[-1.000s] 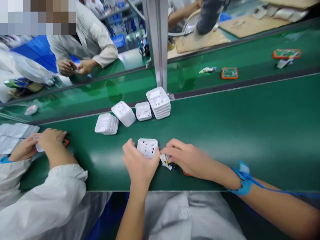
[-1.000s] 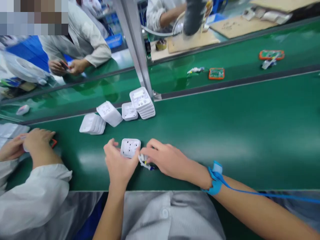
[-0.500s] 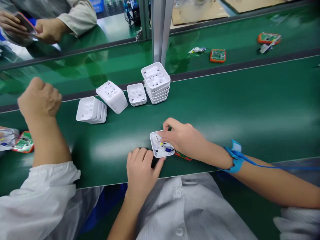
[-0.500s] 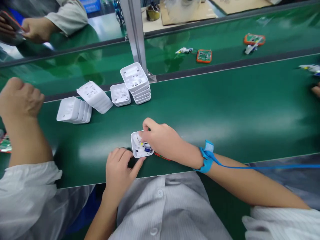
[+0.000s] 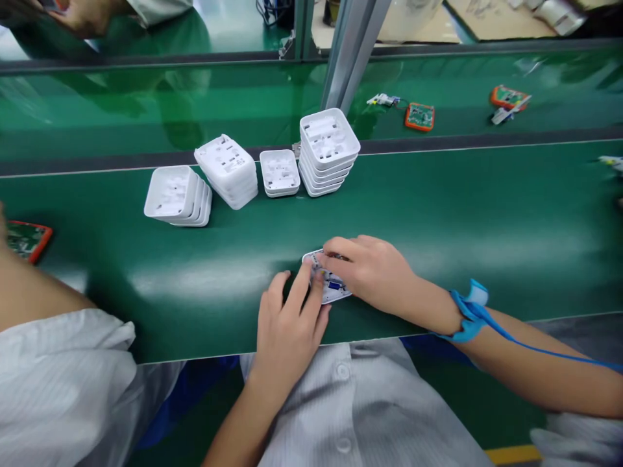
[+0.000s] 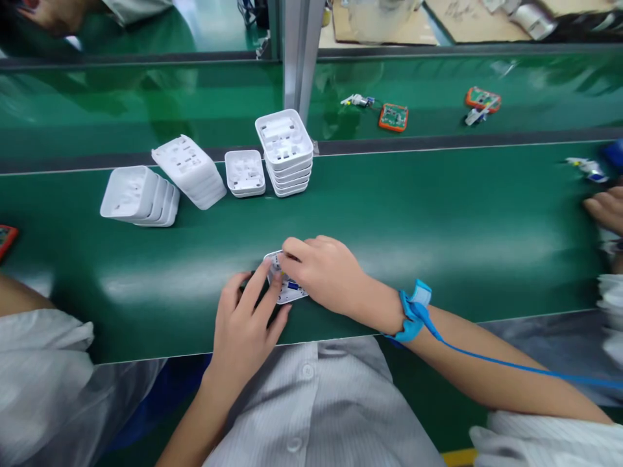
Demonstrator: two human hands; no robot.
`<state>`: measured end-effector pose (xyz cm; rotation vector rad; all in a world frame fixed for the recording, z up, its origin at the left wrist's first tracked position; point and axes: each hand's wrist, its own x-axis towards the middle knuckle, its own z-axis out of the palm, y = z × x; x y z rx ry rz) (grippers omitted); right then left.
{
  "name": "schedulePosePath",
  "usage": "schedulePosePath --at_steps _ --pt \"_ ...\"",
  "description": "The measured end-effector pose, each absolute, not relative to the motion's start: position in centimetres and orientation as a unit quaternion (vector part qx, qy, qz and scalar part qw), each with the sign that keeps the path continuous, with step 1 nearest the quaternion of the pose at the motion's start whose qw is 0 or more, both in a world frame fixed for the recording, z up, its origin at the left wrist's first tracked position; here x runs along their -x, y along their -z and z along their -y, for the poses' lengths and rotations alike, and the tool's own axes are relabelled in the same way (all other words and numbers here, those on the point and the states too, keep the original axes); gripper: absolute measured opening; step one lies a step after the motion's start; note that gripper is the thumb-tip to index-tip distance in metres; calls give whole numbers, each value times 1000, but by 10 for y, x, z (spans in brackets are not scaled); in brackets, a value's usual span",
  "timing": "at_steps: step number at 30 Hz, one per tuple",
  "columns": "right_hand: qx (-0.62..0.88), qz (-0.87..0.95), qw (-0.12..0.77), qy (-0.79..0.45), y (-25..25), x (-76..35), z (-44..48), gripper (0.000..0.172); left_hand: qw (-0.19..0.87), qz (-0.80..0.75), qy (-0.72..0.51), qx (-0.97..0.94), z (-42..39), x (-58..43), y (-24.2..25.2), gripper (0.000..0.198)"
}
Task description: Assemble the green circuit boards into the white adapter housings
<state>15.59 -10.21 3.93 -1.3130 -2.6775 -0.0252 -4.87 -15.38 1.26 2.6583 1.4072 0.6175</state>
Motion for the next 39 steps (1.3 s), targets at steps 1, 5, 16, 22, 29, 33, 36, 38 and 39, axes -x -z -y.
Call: schedulePosePath --at_steps 1,5,16,22,29,33,36,38,39 --pt "444 891 91 10 -38 -156 102 29 40 -456 -198 -867 154 49 -13 45" --pt "464 879 106 -24 -37 -156 102 27 58 -448 -175 -875 151 49 -15 47" --pt "450 884 96 -82 -54 -160 103 30 70 -396 -176 -899 137 56 -14 49" --pt "493 862 95 -64 -54 -144 116 13 176 -419 -213 -865 133 61 -12 67" --pt "488 867 100 -23 -44 -138 112 18 206 -422 -205 -859 132 61 -13 65" --pt "484 864 130 -44 -36 -141 112 23 215 -429 -209 -852 132 61 -13 62" --pt "488 859 146 -54 -32 -140 114 24 221 -432 -205 -850 132 62 -13 61" --pt "493 856 146 -56 -33 -138 113 24 222 -431 -202 -851 132 62 -13 62" --pt "493 856 141 -64 -34 -138 112 23 223 -431 -203 -851 133 62 -13 62"
